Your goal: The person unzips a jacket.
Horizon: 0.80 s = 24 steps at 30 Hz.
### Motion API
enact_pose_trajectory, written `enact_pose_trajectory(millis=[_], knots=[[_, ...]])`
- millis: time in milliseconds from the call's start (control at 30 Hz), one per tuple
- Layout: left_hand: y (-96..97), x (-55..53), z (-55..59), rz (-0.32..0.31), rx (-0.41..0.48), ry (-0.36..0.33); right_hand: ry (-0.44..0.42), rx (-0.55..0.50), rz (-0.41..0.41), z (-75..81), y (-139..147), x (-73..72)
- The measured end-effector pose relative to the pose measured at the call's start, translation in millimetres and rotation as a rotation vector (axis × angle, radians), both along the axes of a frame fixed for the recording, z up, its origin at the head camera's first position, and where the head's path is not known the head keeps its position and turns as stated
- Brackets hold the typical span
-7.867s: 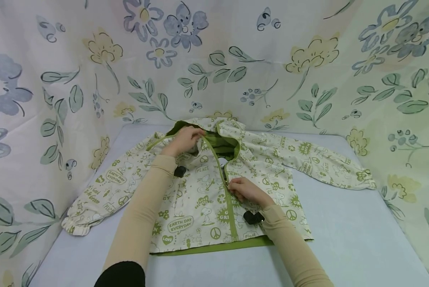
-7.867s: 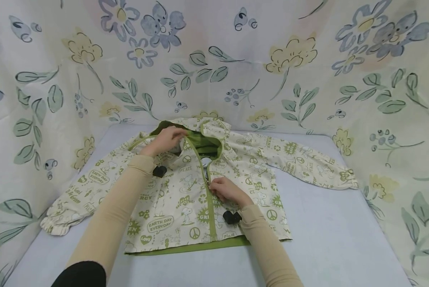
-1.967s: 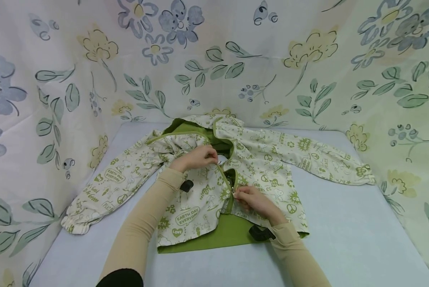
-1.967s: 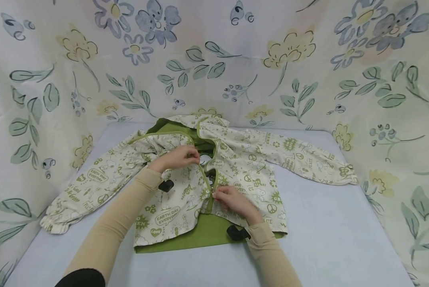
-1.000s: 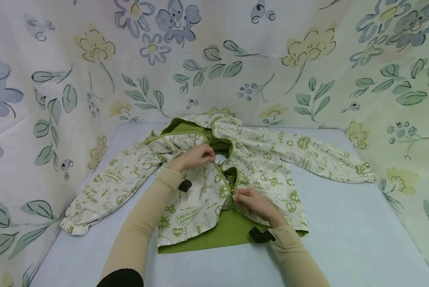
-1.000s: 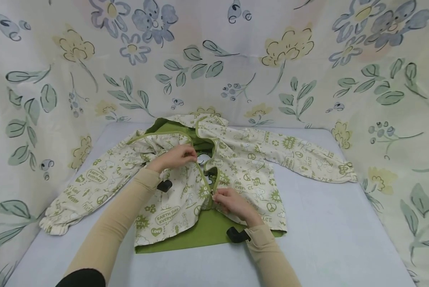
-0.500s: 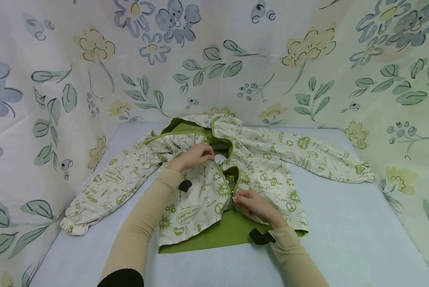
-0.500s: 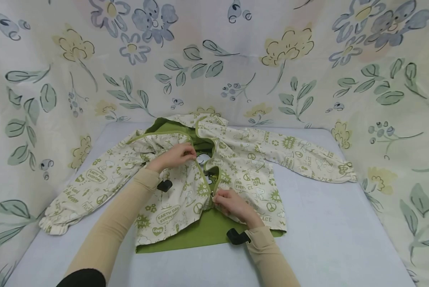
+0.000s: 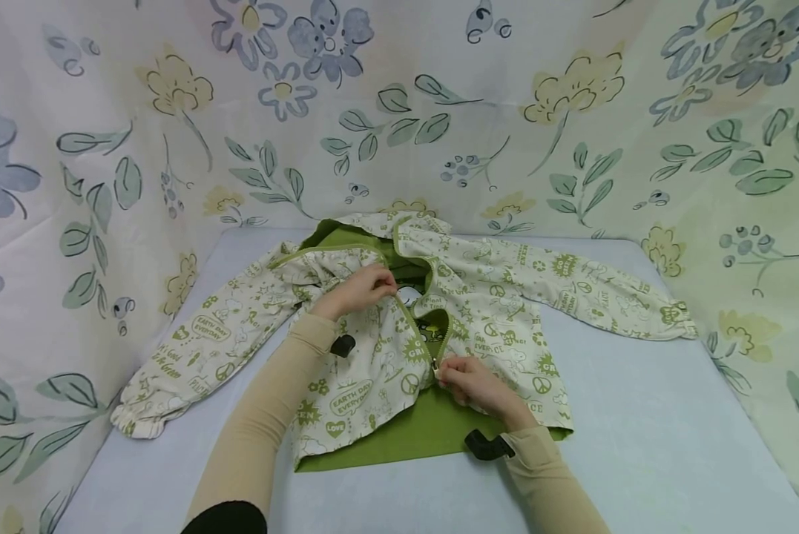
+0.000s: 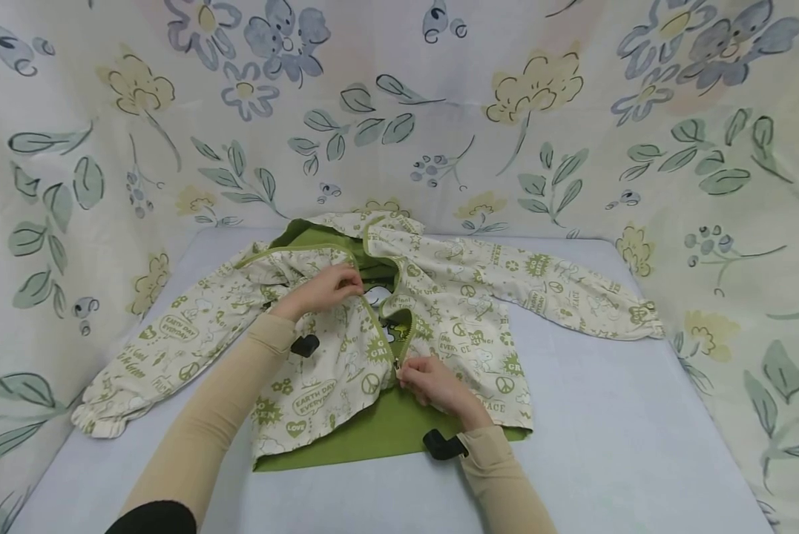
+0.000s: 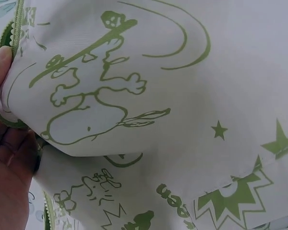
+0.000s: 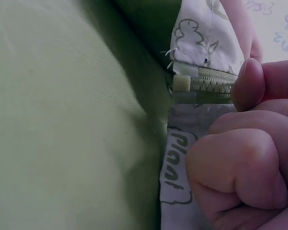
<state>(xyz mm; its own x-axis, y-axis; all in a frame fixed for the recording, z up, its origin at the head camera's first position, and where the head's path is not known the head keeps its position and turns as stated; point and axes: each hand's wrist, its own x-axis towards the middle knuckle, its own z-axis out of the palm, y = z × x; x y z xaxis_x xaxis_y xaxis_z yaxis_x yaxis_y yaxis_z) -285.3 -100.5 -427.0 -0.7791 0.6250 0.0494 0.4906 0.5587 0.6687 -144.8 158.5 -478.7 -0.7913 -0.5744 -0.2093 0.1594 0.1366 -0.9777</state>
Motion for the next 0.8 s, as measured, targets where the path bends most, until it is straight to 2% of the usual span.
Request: enact_pose_trajectory(millis=[267,567,800], knots=[[-0.5,-0.7,-0.1,0.02,0.002,-0.004,-0.009,0.017,-0.008,-3.0,1.2,2.3],[-2.0,-0.1,-0.3,0.016,0.008,-0.002,-0.003,0.027,-0.006,-1.4,3.8,6.6],[-3.8,-0.9,-1.5,0.03,0.017,-0.005,0.028,0.094,-0.008,-2.1,7.9,10.4]])
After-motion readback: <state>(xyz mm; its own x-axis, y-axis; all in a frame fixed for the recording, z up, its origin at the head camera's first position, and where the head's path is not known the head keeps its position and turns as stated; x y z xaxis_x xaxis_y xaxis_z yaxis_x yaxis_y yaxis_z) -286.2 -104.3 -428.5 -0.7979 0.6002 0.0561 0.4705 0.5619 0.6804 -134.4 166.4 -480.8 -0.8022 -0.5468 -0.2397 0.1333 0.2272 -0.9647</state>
